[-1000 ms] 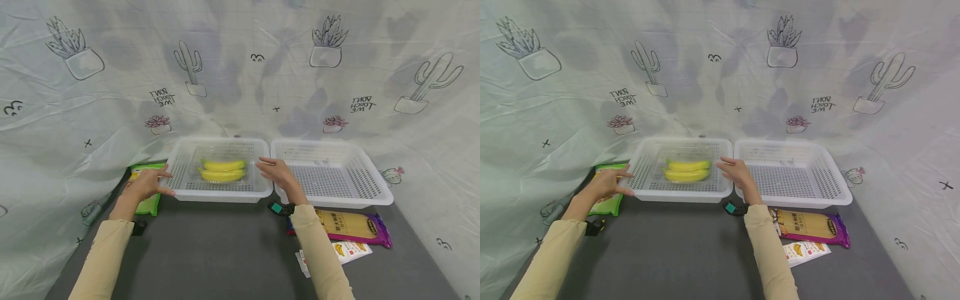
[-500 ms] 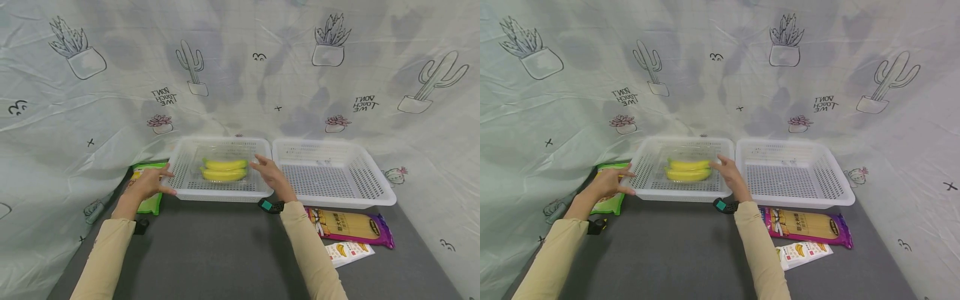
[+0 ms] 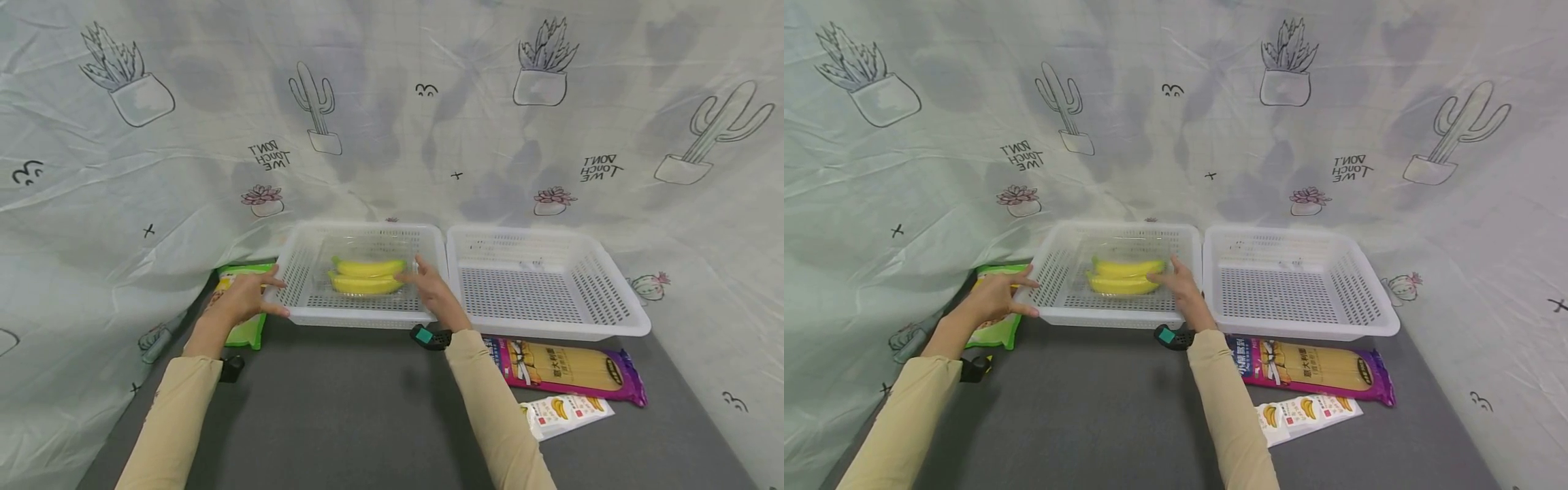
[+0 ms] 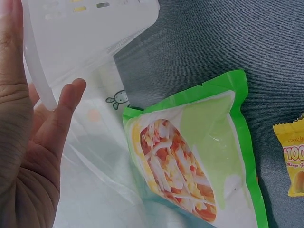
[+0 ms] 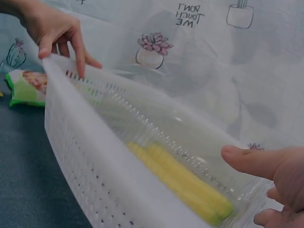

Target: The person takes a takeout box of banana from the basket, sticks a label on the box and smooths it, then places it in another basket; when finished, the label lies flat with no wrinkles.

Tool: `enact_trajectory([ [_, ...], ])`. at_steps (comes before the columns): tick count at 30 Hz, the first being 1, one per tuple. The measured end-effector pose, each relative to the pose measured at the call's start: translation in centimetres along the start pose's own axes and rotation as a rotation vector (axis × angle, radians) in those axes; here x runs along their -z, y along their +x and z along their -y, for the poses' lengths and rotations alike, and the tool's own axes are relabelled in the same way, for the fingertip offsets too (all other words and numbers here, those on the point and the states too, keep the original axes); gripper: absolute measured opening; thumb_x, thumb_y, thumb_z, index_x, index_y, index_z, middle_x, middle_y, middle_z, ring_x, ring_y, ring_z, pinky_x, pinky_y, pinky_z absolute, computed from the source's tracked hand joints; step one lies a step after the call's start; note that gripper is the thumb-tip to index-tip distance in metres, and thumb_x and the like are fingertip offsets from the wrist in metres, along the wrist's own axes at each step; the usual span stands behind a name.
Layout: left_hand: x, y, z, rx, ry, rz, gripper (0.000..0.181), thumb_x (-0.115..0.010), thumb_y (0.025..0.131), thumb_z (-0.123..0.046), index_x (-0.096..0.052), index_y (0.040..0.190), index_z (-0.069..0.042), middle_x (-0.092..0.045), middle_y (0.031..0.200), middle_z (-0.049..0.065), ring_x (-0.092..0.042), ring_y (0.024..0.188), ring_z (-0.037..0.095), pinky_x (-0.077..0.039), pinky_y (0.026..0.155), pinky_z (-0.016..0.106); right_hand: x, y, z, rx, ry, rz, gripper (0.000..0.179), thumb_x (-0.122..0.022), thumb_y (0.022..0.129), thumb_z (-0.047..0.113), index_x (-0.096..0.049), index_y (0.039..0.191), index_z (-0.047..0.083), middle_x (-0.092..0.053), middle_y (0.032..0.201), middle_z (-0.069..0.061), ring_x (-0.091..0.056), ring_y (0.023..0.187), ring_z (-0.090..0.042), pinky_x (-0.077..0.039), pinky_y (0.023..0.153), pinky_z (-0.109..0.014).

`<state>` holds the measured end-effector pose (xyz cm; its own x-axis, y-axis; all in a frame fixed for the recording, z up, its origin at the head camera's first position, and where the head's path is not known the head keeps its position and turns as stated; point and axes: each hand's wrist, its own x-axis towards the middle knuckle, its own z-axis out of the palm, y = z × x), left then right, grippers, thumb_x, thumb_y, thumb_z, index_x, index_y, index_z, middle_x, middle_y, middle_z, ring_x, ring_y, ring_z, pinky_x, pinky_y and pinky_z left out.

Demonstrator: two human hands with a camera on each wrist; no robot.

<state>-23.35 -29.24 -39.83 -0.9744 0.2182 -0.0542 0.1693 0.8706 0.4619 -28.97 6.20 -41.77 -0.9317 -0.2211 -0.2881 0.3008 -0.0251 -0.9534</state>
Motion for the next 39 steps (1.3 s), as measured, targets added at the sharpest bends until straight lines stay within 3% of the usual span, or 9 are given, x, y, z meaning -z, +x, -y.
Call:
enact_trajectory([
  [5, 0.0, -0.1, 0.0, -0.004, 0.015, -0.004, 0.078, -0.085, 0.065, -0.04, -0.061, 0.126, 0.003, -0.028, 0.15, 0.024, -0.057, 0.111, 0.043, -0.049, 0.086, 0.049, -0.3, 0.3, -0.4, -0.013, -0.008, -0.023, 0.1, -0.073, 0.081, -0.005, -0.009, 0.156, 0.012, 0.001, 0.16, -0.012, -0.015, 0.143, -0.029, -0.031, 0.108, -0.039],
  [6, 0.0, -0.1, 0.0, -0.006, 0.017, -0.006, 0.078, -0.085, 0.065, -0.039, -0.061, 0.126, 0.003, -0.028, 0.15, 0.024, -0.057, 0.111, 0.043, -0.048, 0.086, 0.049, -0.4, 0.4, -0.5, -0.011, -0.001, -0.02, 0.102, -0.072, 0.079, -0.008, -0.008, 0.156, 0.012, 0.001, 0.161, -0.011, 0.0, 0.146, -0.028, -0.027, 0.111, -0.04],
  [10, 0.1, -0.1, 0.0, -0.02, 0.012, -0.015, 0.077, -0.085, 0.065, -0.038, -0.062, 0.125, 0.003, -0.029, 0.149, 0.024, -0.057, 0.11, 0.043, -0.049, 0.086, 0.05, -0.7, 0.7, -0.6, 0.0, -0.041, -0.028, 0.105, -0.071, 0.075, -0.016, -0.01, 0.156, 0.013, 0.0, 0.161, -0.011, -0.004, 0.145, -0.03, -0.035, 0.106, -0.041],
  [19, 0.0, -0.1, 0.2, -0.045, 0.035, -0.044, 0.078, -0.085, 0.062, -0.042, -0.064, 0.123, 0.002, -0.032, 0.147, 0.024, -0.059, 0.107, 0.04, -0.049, 0.083, 0.048, -1.1, 1.2, -0.8, 0.028, -0.174, -0.061, 0.11, -0.072, 0.071, -0.018, -0.012, 0.156, 0.017, -0.003, 0.161, -0.01, -0.002, 0.145, -0.03, -0.024, 0.112, -0.045],
  [24, 0.0, -0.2, 0.3, -0.035, 0.035, -0.042, 0.079, -0.085, 0.063, -0.044, -0.063, 0.124, 0.002, -0.032, 0.148, 0.023, -0.059, 0.107, 0.041, -0.049, 0.083, 0.049, -1.5, 1.5, -0.9, 0.056, -0.275, -0.064, 0.113, -0.076, 0.071, -0.014, -0.011, 0.156, 0.02, -0.004, 0.161, -0.008, 0.0, 0.146, -0.03, -0.012, 0.115, -0.045],
  [27, 0.0, -0.1, 0.3, -0.026, 0.027, -0.043, 0.08, -0.084, 0.063, -0.045, -0.063, 0.124, 0.002, -0.031, 0.149, 0.023, -0.059, 0.108, 0.041, -0.049, 0.083, 0.048, -1.5, 1.5, -0.9, 0.075, -0.305, -0.051, 0.107, -0.076, 0.071, -0.013, -0.018, 0.155, 0.018, -0.002, 0.161, -0.01, 0.003, 0.146, -0.029, -0.005, 0.116, -0.046],
  [33, 0.0, -0.1, 0.5, -0.037, 0.031, -0.044, 0.078, -0.085, 0.064, -0.043, -0.063, 0.124, 0.002, -0.031, 0.148, 0.023, -0.06, 0.107, 0.041, -0.05, 0.082, 0.048, -1.6, 1.2, -0.9, 0.099, -0.39, -0.021, 0.085, -0.075, 0.075, -0.008, -0.039, 0.148, 0.015, -0.003, 0.161, -0.012, 0.001, 0.146, -0.032, -0.006, 0.115, -0.049],
  [39, -0.1, -0.1, 0.5, -0.04, 0.028, -0.035, 0.078, -0.085, 0.064, -0.043, -0.063, 0.125, 0.001, -0.031, 0.149, 0.023, -0.06, 0.106, 0.04, -0.05, 0.082, 0.048, -1.6, 1.0, -0.8, 0.133, -0.379, -0.068, 0.083, -0.078, 0.073, -0.003, -0.043, 0.146, 0.013, -0.007, 0.161, -0.01, -0.002, 0.146, -0.031, -0.007, 0.115, -0.048],
])
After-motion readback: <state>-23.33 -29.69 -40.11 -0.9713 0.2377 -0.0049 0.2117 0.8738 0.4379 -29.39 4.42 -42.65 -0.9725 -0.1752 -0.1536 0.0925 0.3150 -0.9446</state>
